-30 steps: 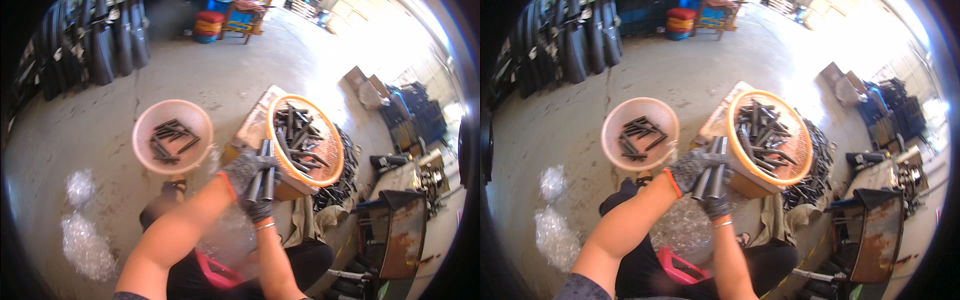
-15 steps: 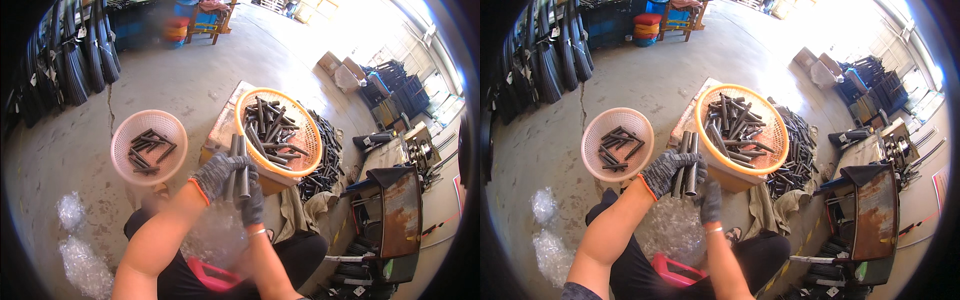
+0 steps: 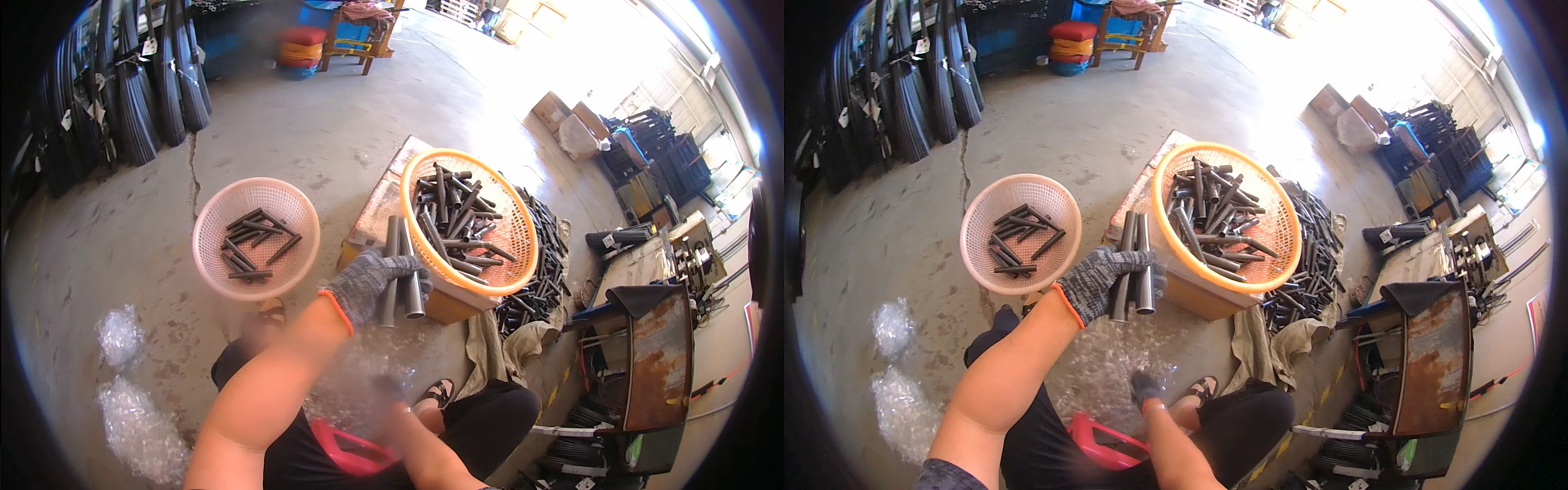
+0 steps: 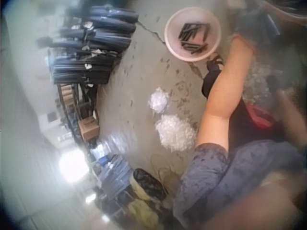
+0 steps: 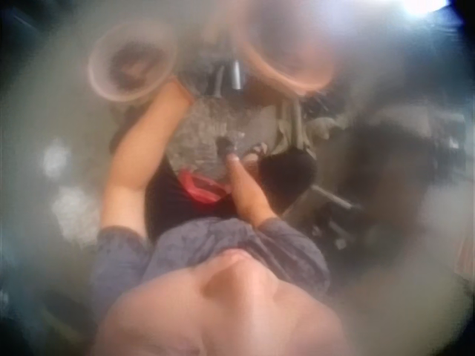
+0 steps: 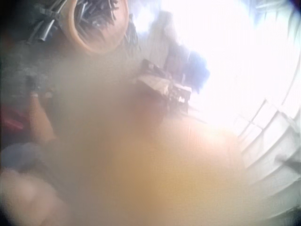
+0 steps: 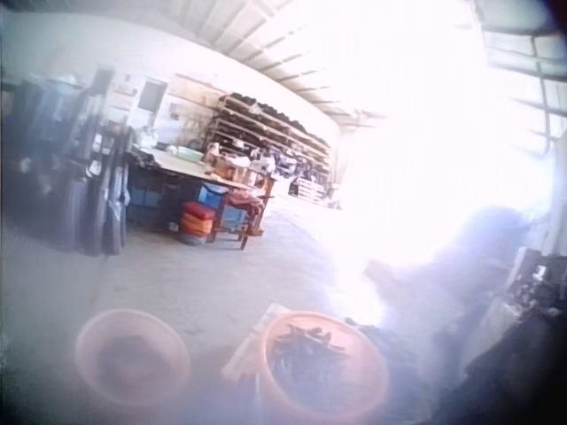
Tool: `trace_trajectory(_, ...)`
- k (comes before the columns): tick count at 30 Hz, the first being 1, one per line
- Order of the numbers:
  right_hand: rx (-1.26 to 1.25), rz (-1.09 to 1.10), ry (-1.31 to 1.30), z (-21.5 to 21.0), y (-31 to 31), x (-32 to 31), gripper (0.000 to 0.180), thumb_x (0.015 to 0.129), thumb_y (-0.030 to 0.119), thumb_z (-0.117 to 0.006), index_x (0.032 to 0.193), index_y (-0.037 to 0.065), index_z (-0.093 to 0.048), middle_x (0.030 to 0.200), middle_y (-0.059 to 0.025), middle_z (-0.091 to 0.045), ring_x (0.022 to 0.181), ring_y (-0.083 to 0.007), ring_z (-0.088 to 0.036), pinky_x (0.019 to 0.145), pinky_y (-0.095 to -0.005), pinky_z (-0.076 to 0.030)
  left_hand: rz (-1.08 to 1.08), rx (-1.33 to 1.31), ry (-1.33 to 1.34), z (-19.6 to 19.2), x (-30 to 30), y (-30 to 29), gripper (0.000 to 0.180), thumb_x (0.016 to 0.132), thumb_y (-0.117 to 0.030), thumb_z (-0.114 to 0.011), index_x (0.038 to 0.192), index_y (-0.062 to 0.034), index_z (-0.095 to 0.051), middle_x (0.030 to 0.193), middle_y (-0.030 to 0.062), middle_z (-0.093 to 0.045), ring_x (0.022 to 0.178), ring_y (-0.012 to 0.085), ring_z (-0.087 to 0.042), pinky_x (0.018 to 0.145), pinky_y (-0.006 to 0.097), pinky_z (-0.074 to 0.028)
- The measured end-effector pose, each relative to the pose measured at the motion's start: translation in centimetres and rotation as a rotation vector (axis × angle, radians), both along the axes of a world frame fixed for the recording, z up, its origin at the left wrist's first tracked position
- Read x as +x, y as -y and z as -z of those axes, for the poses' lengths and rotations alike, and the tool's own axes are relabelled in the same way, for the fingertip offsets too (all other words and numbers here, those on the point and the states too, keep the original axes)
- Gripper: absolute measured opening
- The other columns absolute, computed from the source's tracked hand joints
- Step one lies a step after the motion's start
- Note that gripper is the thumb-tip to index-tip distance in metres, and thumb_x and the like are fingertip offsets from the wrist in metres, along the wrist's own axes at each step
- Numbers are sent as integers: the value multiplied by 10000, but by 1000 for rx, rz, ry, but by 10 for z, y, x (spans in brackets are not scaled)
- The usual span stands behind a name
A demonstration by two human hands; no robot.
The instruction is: The person picks up metal tubes from a basket, checks them by rotating them in their hands, and places them into another basket on the floor.
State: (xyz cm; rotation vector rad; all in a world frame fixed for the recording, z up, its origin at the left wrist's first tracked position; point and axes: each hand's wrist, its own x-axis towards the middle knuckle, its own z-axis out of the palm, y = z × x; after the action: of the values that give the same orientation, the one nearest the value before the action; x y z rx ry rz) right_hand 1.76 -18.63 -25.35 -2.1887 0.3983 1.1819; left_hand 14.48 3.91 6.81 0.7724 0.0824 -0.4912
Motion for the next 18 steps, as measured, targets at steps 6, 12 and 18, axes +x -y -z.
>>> trace_trajectory(6,174,554,307,-57,-24,16,301,895,241,-457,1085,24,-545,965,-130,-580,891,-241,-574,746,-318,-464,-62,-9,18,-2,-1,-8,266,853,-169,-615,990,52,-562,861,162,-645,760,261,-664,640,354,-570)
trace_trajectory(12,874,100,1294,-229,-55,125,364,773,43,-594,1130,54,-524,1073,-101,-531,927,-231,-559,785,-289,-477,61,-110,17,-7,-7,10,221,850,-160,-617,964,28,-597,831,112,-657,714,170,-654,619,280,-556)
trace_trajectory(18,299,-303,1491,-199,-72,114,396,705,42,-659,1072,63,-512,948,-85,-559,843,-276,-556,759,-354,-467,27,-206,24,-3,-4,2,249,849,-135,-610,1017,40,-553,874,130,-637,736,223,-648,682,320,-559)
